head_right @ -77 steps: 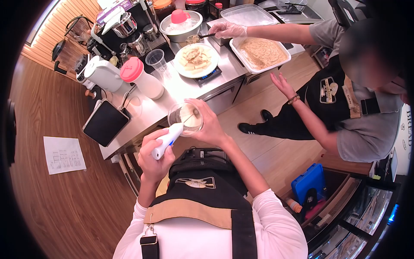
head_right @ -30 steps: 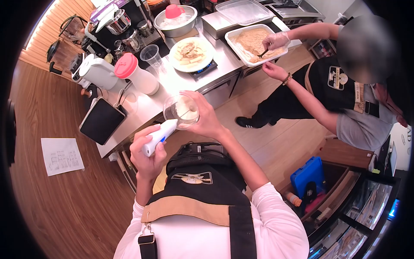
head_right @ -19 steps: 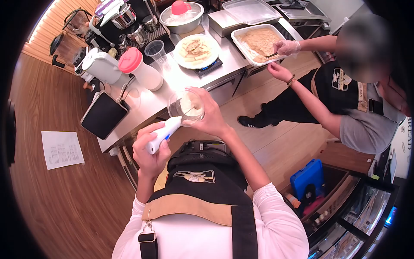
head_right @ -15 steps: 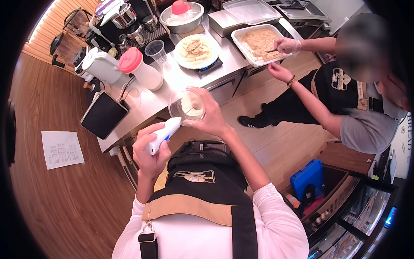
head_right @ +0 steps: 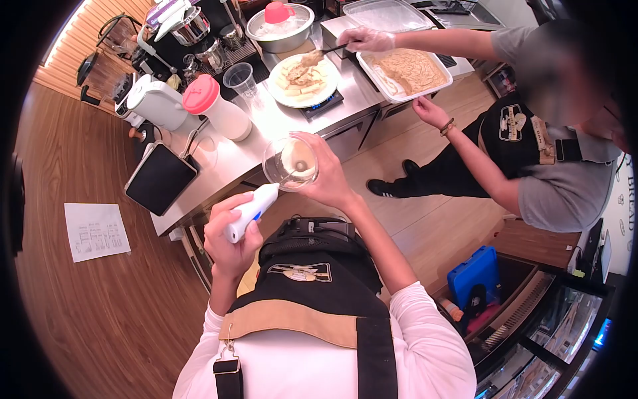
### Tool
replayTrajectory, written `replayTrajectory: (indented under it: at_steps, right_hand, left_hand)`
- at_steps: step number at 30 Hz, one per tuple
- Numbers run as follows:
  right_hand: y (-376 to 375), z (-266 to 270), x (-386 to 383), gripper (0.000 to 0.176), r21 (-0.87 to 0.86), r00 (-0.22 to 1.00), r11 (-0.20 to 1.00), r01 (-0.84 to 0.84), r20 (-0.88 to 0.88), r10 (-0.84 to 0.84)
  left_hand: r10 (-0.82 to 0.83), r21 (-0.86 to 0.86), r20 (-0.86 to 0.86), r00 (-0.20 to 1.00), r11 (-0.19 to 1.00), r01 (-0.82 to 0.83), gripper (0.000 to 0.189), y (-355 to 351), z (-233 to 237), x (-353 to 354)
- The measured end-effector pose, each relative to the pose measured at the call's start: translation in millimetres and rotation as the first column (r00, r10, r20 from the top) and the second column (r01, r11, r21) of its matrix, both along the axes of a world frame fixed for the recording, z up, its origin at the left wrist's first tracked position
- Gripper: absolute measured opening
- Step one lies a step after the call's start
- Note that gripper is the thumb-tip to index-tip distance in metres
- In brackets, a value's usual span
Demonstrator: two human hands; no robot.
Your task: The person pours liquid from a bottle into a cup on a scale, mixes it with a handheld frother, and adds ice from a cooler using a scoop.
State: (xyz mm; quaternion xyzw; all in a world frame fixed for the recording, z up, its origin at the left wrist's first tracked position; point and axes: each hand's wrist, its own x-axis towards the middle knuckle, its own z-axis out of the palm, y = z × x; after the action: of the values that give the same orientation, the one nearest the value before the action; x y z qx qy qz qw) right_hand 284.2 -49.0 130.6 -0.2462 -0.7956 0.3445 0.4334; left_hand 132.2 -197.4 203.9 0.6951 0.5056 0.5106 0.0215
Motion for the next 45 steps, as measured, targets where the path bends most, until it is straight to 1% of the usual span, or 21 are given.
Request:
replayTrajectory:
  at_steps: [5, 8, 12, 13, 14, 17, 22, 34, 37, 40, 43, 45]
  right_hand:
    - [-1, 0, -1, 0.082, -0.03, 1.0, 0.999, -0.014, -0.015, 0.013]
    - [-2, 1, -6, 0.081, 0.01, 1.0, 1.0, -0.013, -0.02, 0.014]
    - [-6, 2, -10, 0.08, -0.03, 0.998, 0.999, -0.041, -0.058, 0.039]
    - [-7, 0, -12, 0.08, -0.039, 0.997, 0.998, -0.042, -0.065, 0.04]
    - [-7, 0, -13, 0.08, -0.048, 0.997, 0.998, -0.043, -0.073, 0.039]
    - [-8, 1, -13, 0.078, 0.015, 0.998, 1.0, -0.021, -0.052, 0.021]
    - [-8, 1, -12, 0.079, 0.018, 0.998, 1.0, -0.021, -0.051, 0.022]
    - [-5, 0, -12, 0.076, 0.027, 0.998, 1.0, -0.012, -0.056, 0.014]
    - [-4, -1, -12, 0.076, 0.009, 0.997, 1.0, -0.015, -0.07, 0.016]
    - [-4, 1, -10, 0.076, -0.02, 0.997, 1.0, -0.016, -0.077, 0.014]
    - [-3, 1, -9, 0.077, 0.001, 0.998, 1.0, -0.015, -0.065, 0.015]
    - [-4, 1, -9, 0.078, 0.007, 0.998, 1.0, -0.018, -0.061, 0.019]
  left_hand:
    - [-0.015, -0.033, 0.001, 1.0, 0.999, 0.015, 0.04, 6, 2, 0]
    - [-0.008, 0.006, 0.016, 1.0, 1.0, 0.008, 0.046, 27, -5, -1]
    - [-0.023, -0.096, -0.009, 1.0, 0.995, 0.022, 0.043, 51, -8, 5]
    - [-0.027, -0.092, -0.018, 0.999, 0.995, 0.025, 0.04, 55, -12, 4]
    - [-0.02, -0.102, -0.014, 1.0, 0.995, 0.019, 0.04, 56, -14, 4]
    - [-0.012, -0.122, -0.002, 1.0, 0.992, 0.012, 0.041, 59, -17, 3]
    - [0.003, -0.134, -0.016, 1.0, 0.991, -0.005, 0.043, 58, -19, 1]
    - [0.006, -0.099, 0.0, 1.0, 0.995, -0.006, 0.041, 61, -21, 5]
    - [-0.019, -0.121, 0.016, 1.0, 0.992, 0.021, 0.041, 57, -21, 7]
    - [-0.032, -0.209, -0.056, 0.998, 0.978, 0.02, 0.038, 50, -16, 6]
    - [0.008, -0.123, -0.068, 0.998, 0.992, -0.016, 0.04, 56, -16, 0]
    - [0.026, -0.116, -0.042, 0.999, 0.993, -0.031, 0.039, 60, -16, -3]
